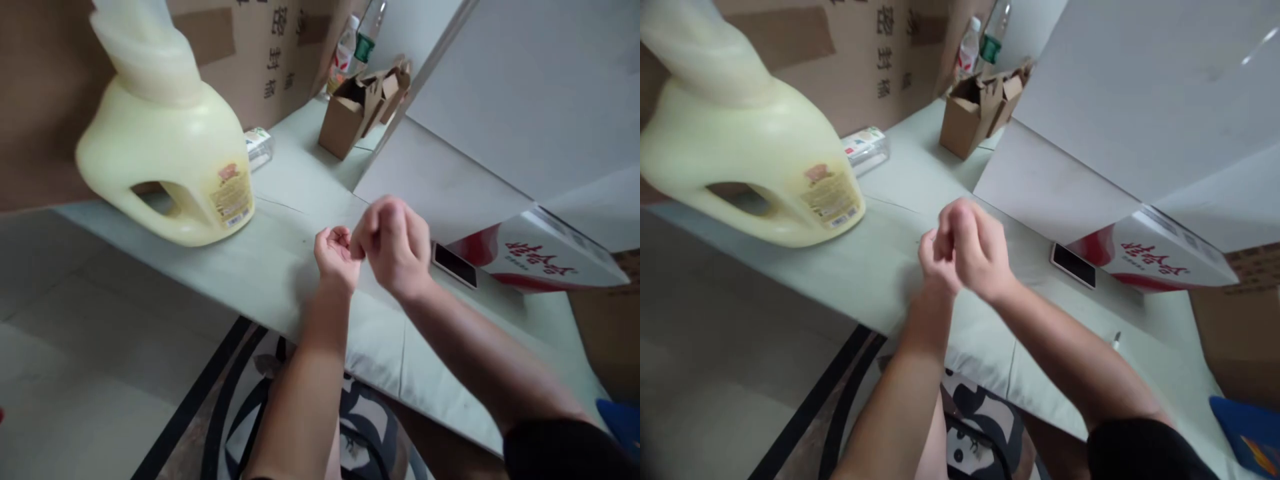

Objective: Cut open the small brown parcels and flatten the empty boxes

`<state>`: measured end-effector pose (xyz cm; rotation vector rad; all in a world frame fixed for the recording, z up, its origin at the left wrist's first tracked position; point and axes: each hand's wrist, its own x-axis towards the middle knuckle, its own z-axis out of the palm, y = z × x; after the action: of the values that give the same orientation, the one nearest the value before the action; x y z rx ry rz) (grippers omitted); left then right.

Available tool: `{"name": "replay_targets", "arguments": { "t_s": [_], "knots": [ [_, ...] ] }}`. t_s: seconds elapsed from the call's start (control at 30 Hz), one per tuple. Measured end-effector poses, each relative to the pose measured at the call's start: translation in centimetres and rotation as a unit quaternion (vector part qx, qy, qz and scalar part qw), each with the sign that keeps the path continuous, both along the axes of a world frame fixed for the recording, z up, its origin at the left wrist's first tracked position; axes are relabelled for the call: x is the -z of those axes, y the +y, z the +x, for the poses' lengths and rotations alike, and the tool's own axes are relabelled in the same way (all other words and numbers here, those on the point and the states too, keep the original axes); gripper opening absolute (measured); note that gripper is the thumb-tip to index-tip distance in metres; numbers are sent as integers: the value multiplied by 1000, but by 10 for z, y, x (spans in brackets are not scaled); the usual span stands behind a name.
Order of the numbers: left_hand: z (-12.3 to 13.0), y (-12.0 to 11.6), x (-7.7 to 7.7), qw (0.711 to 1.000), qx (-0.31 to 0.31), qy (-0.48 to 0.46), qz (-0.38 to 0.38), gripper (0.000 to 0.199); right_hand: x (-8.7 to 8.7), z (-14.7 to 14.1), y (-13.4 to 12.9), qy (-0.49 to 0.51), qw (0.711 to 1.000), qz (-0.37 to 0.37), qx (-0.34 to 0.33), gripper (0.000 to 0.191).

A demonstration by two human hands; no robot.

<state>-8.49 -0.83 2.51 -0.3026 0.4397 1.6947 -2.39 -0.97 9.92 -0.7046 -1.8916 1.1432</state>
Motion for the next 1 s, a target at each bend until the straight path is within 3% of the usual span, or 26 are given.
{"name": "replay_targets", "arguments": {
  "t_s": [0.1,0.17,0.27,0.33,0.43,0.53,0.6,0.7,0.77,0.83,0.9,1.0],
  "knots": [
    [-12,2,5,998,-31,-51,-19,32,28,-35,89,-16,998,1,56,36],
    [-18,3,6,996,-35,-69,-33,32,36,-50,149,-67,992,4,105,23],
    [-25,6,5,995,-37,-79,-37,34,38,-68,215,-177,966,123,145,9],
    [-27,9,3,996,-37,-74,-44,33,41,-82,238,-243,938,193,156,34],
    [-26,12,3,996,-38,-57,-57,32,52,-103,246,-309,917,182,175,64],
    [-24,13,5,996,-54,-14,-70,28,63,-107,232,-313,920,163,173,73],
    [-25,10,8,983,-127,33,-129,25,64,-91,212,-294,925,181,158,73],
    [-34,1,12,906,-296,149,-264,22,54,-40,163,-266,931,214,127,69],
    [-41,-6,14,851,-368,240,-288,21,44,4,121,-258,934,213,121,65],
    [-44,-11,16,833,-377,297,-276,21,36,52,76,-233,940,200,150,61],
    [-40,-14,18,838,-347,350,-234,22,34,101,34,-204,943,175,197,55],
    [-20,-14,19,843,-253,468,-84,31,40,173,-19,-146,942,113,278,56]
  ]
}}
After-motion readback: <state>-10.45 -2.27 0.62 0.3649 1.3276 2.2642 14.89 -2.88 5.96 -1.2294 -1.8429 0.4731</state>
